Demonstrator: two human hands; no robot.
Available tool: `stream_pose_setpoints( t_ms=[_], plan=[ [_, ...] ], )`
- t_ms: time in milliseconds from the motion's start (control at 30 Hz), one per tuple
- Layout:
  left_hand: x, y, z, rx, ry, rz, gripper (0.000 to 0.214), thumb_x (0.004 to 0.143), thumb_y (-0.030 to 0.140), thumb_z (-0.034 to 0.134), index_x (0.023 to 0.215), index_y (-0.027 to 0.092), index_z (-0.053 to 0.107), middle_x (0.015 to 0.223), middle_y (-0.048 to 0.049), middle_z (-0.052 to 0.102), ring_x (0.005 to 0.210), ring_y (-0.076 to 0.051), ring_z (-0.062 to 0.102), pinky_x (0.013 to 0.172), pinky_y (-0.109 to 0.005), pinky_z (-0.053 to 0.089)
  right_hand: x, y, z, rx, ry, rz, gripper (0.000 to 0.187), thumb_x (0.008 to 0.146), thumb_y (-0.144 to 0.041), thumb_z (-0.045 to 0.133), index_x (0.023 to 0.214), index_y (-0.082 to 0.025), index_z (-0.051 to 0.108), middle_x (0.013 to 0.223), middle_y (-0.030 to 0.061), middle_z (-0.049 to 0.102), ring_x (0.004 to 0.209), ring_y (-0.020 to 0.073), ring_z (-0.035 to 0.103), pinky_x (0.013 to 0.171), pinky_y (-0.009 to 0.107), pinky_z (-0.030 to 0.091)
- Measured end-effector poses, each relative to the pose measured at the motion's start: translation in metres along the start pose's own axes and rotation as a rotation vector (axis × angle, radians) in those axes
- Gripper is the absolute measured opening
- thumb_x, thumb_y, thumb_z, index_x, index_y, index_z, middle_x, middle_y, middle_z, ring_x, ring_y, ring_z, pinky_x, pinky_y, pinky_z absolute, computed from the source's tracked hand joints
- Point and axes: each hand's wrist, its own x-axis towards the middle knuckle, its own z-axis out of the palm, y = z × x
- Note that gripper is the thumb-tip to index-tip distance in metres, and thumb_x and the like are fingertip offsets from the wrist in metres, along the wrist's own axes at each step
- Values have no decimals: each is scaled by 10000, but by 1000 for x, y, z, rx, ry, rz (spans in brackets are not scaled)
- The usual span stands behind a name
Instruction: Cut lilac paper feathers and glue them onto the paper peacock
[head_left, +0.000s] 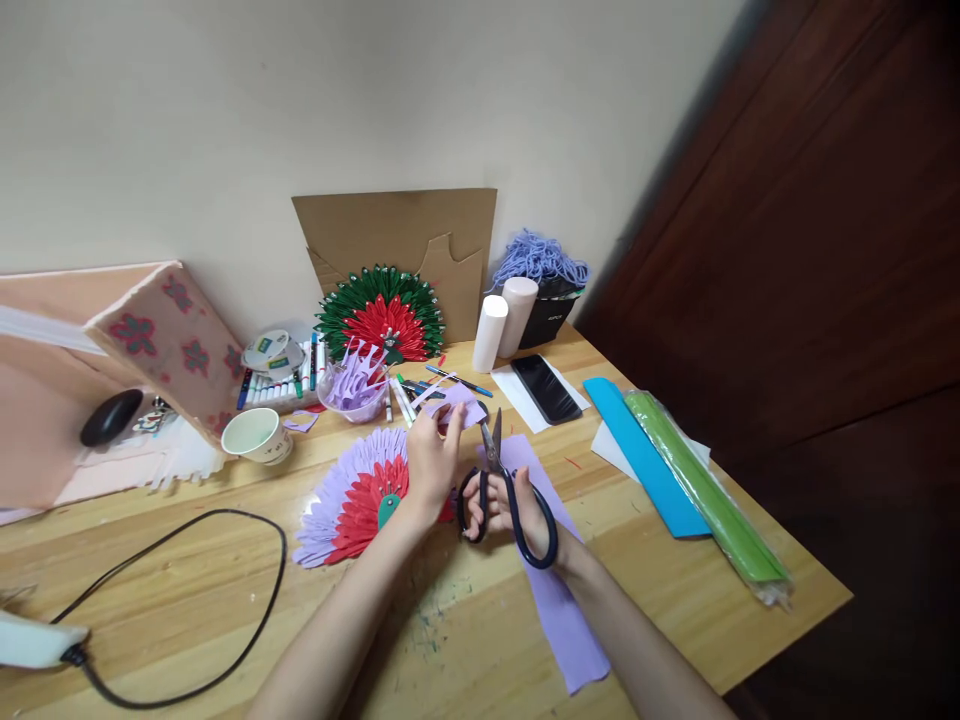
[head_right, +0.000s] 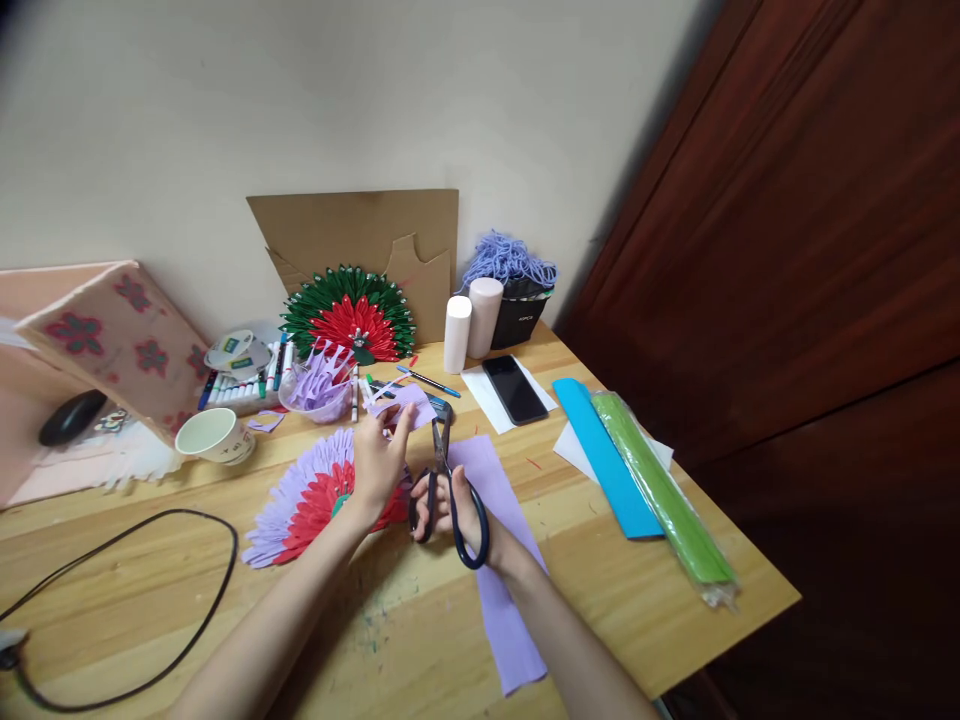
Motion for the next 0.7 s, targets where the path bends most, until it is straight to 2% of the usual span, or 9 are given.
stream_pose_setpoints(
  t_ms=[200, 367, 500, 700],
  plan=[
    [-4, -2, 5, -5, -53, 61, 208, 859, 319, 490, 881, 146, 602, 850, -77, 656, 777, -168, 604, 717, -271, 448, 1, 0, 0, -51, 49, 6, 842, 602, -874, 206, 872, -157, 556, 588, 8, 534, 465, 124, 557, 455, 222, 399],
    [-7, -2, 10, -35, -60, 96, 197, 858, 309, 498, 871, 144, 605, 831, -70, 659, 757, -161, 607, 695, -265, 459, 4, 3, 0, 19, 116, 9, 771, 568, -881, 277, 759, -169, 503, 487, -51, 450, 379, 101, 508, 424, 230, 430],
    [-8, -4, 13, -66, -33, 30, 208, 832, 322, 535, 876, 137, 620, 839, -82, 673, 762, -175, 622, 706, -283, 470, 7, 6, 1, 41, 143, -12, 730, 535, -886, 319, 681, -181, 442, 436, -82, 407, 324, 79, 463, 385, 211, 409],
    [-3, -3, 11, -166, -31, -119, 261, 814, 361, 543, 830, 121, 644, 830, -99, 675, 769, -188, 621, 703, -281, 466, 10, 15, 1, 8, 196, -21, 662, 553, -842, 419, 671, -191, 414, 402, -105, 378, 270, 67, 421, 304, 174, 317]
  ],
)
